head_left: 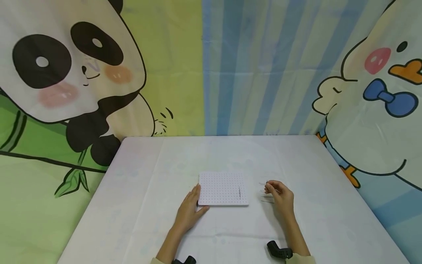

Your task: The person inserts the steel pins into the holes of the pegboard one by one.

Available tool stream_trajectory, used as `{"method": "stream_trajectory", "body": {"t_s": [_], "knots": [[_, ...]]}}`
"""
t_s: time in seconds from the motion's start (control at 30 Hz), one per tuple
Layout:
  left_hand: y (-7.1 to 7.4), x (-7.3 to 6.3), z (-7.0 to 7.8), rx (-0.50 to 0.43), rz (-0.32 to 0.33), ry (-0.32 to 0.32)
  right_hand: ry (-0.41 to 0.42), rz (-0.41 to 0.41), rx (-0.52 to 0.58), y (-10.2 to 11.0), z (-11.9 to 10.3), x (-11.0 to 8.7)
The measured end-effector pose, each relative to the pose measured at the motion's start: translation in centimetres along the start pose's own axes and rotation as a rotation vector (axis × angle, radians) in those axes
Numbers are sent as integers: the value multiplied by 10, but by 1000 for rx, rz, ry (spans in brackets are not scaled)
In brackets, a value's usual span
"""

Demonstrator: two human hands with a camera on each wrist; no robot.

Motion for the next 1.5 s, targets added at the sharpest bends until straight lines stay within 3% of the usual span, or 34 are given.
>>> {"method": "stream_trajectory", "body": {"t_s": [0.1,0.23,0.5,0.87,1.17,1.5], "knots": [[-1,0,0,3,0,-12,5,-10,89,-16,0,4],[-2,0,0,1,1,-19,21,-49,124,-40,-1,5],[-3,-1,2,0,1,-16,88,-167,10,-69,0,2],[-1,0,2,11,-8,5,84,-213,-80,-76,1,2],[0,-1,1,11,-6,5,130,-239,-91,-78,-28,1],[0,0,1,15,4,-6,134,-255,-114,-77,-27,2]]}}
Point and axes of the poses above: each hand's wrist, its own x-axis towards the middle knuckle, its own y-axis out of the back of the hand, z = x × y, the point moved 2 cm from there along x, towards the middle knuckle
